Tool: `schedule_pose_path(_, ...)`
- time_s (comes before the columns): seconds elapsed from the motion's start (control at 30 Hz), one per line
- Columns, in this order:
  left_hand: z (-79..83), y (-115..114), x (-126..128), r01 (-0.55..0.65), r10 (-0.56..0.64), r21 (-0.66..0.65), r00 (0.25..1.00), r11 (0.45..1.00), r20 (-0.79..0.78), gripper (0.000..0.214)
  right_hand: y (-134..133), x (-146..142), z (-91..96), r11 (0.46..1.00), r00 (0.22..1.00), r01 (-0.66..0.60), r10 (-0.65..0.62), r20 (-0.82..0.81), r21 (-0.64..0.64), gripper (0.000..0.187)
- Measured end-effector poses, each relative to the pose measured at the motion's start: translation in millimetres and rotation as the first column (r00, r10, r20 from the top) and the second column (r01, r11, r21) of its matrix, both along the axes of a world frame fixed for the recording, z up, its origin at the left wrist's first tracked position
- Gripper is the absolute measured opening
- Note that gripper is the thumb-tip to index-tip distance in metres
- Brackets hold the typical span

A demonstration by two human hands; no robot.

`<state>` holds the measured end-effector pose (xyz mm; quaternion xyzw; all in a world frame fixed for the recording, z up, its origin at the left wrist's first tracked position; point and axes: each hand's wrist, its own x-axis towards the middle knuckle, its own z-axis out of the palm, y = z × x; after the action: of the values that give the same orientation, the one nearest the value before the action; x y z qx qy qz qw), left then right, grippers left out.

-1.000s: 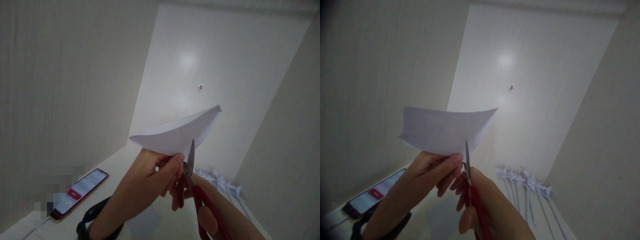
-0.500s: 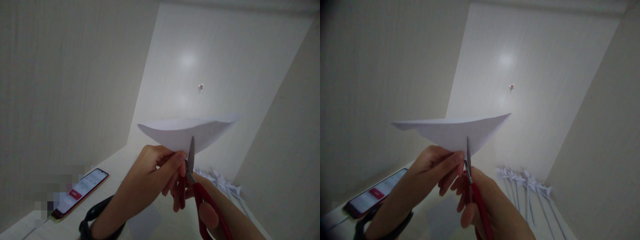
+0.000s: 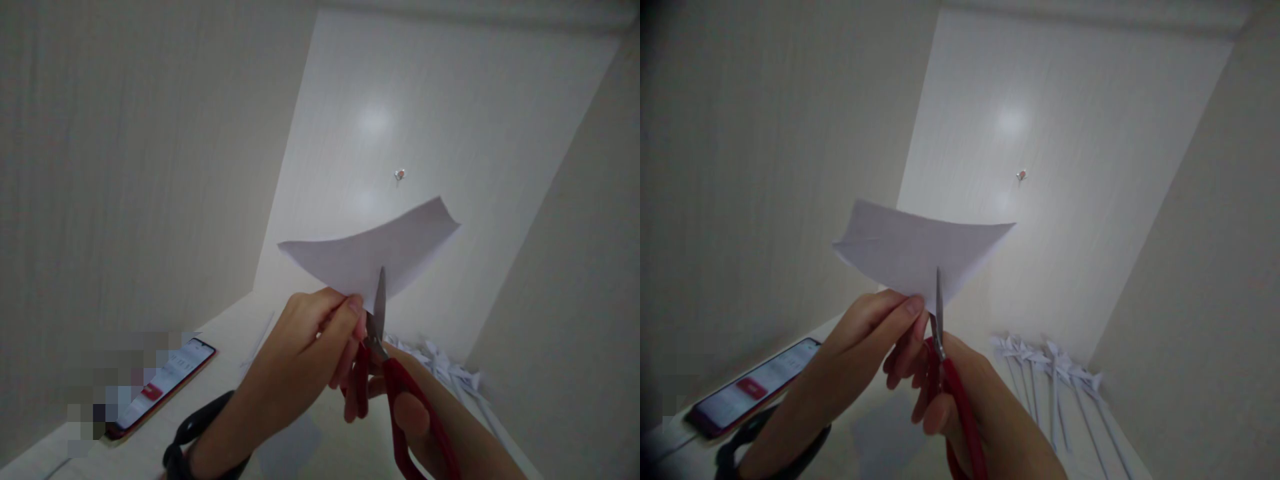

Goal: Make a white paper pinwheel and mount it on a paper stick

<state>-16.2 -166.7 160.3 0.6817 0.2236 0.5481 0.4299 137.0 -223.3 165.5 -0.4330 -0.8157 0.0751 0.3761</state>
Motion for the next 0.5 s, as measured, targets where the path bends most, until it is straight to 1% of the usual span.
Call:
schedule_pose_path(0.07, -0.3, 0.0, 0.3, -0.025, 0.025, 0.021, 1.000, 0.999, -0.003, 0.041, 0.1, -0.6, 0.4, 1.000, 0.999, -0.013, 0.012, -0.045, -0.022, 0.049)
schedule_pose_path(0.17, 0.3, 0.4, 0.6, -0.059, 0.059, 0.054, 0.998, 0.997, -0.010, 0.043, 1.3, -2.6, 2.0, 0.998, 0.996, -0.040, 0.036, -0.077, -0.049, 0.050)
schedule_pose_path(0.5, 1.7, 0.1, 2.2, -0.047, 0.047, 0.000, 0.999, 0.999, -0.007, 0.043, 1.6, 7.5, -5.5, 0.989, 0.994, -0.044, 0.029, -0.108, -0.143, 0.058)
